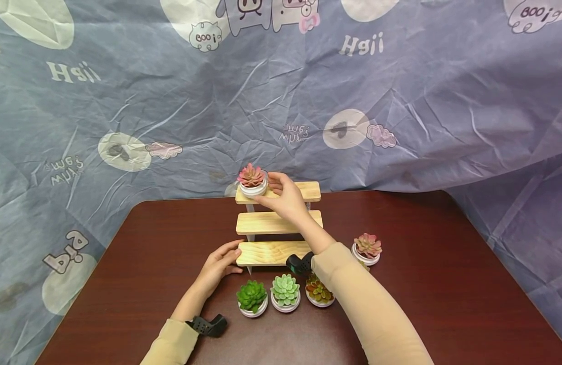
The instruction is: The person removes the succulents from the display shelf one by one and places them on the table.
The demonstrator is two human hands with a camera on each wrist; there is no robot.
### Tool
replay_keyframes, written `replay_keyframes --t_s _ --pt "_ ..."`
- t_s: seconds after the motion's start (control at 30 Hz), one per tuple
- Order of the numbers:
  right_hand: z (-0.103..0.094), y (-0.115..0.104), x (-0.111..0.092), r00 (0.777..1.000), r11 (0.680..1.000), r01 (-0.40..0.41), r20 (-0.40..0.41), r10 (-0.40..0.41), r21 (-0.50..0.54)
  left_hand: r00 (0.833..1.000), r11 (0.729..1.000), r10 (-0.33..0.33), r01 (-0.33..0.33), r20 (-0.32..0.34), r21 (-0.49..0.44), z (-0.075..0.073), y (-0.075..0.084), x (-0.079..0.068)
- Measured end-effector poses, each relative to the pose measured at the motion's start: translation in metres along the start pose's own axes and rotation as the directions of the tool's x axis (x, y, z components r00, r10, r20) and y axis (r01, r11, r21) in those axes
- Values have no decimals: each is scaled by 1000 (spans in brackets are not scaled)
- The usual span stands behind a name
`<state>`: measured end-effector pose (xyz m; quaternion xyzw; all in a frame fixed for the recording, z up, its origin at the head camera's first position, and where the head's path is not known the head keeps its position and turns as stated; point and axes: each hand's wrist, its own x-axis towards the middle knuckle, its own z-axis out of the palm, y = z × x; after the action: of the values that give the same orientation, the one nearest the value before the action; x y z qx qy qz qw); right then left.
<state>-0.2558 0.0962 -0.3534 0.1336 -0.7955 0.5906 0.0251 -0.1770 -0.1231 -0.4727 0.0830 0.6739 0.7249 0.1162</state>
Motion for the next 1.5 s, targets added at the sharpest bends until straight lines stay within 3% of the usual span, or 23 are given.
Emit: replay_keyframes --t_s 0.93,1.5 --pt "14 -2 17 1000 999 -11 -13 10 -32 1000 1000 3 -3 -4 -7 0 -1 -1" --pt "9 -1 11 998 999 -42 -40 42 1 1000 1000 0 0 1 -2 1 -1 0"
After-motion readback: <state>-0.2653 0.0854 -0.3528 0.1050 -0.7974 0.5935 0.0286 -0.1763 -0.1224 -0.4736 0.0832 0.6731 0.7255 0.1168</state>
